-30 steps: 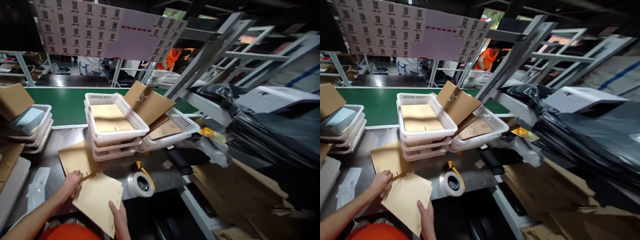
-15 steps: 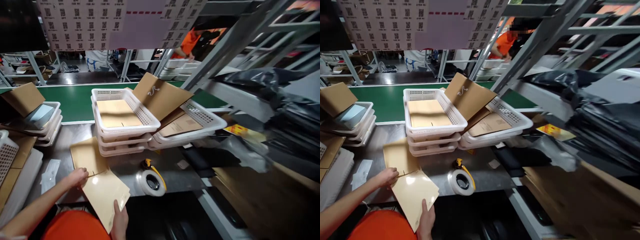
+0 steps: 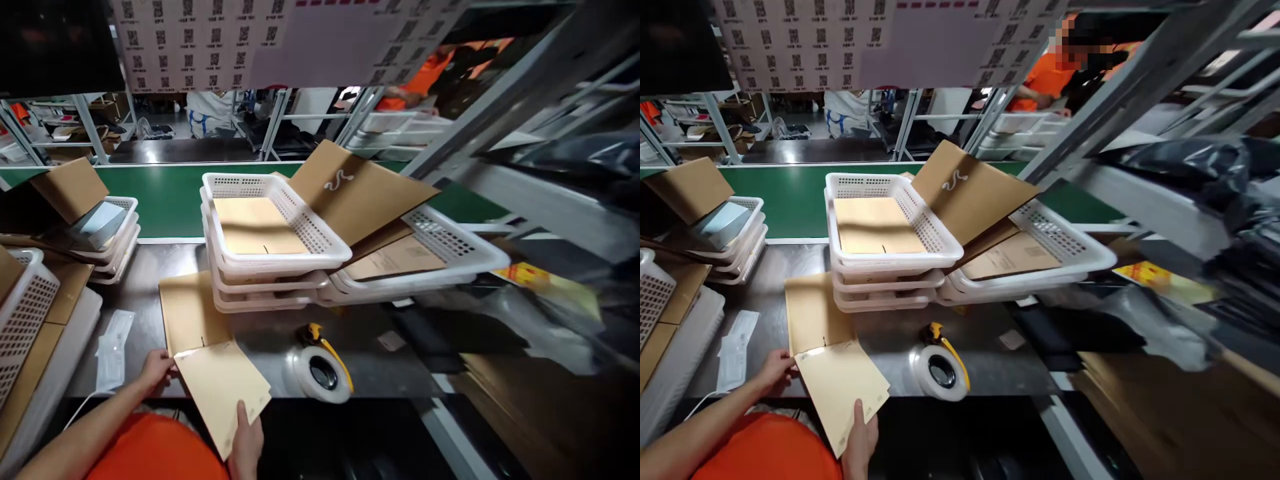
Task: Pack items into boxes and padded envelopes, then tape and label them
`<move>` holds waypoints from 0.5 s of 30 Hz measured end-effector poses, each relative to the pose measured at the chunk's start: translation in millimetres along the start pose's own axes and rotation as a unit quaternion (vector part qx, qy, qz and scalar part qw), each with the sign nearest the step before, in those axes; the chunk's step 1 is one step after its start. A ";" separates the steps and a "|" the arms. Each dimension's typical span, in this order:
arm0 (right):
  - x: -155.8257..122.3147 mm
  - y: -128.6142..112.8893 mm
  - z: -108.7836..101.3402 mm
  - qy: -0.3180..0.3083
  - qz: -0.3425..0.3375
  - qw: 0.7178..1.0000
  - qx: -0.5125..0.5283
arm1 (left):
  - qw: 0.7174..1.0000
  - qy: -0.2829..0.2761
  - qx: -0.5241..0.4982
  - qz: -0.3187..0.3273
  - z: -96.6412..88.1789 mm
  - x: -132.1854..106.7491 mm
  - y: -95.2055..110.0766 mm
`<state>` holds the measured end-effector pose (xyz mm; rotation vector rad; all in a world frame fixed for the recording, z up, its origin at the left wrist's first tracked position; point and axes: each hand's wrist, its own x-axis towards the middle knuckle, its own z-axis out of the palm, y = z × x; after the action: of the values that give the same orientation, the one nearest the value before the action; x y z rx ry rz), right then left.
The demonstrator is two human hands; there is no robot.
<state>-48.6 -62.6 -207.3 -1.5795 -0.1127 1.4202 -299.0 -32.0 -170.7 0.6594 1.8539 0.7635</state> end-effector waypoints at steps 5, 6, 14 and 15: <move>-8.5 -5.2 -1.1 0.016 -0.023 0.999 -0.019 | 0.999 0.030 -0.032 -0.002 1.1 -3.4 -6.8; -10.8 -7.0 -0.7 0.016 -0.025 0.999 -0.026 | 0.999 0.034 -0.038 0.006 0.9 -5.1 -7.6; -14.2 -19.8 -1.1 -0.005 -0.067 0.994 -0.088 | 0.994 0.085 -0.048 0.042 2.5 -14.5 -2.6; -10.8 -20.4 -3.1 -0.004 -0.073 0.993 -0.095 | 0.994 0.091 -0.042 0.051 2.4 -16.1 -1.1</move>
<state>-39.1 -60.5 -186.1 -1.6837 -0.3719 1.3322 -291.0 -43.9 -162.8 0.6526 1.9519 0.9914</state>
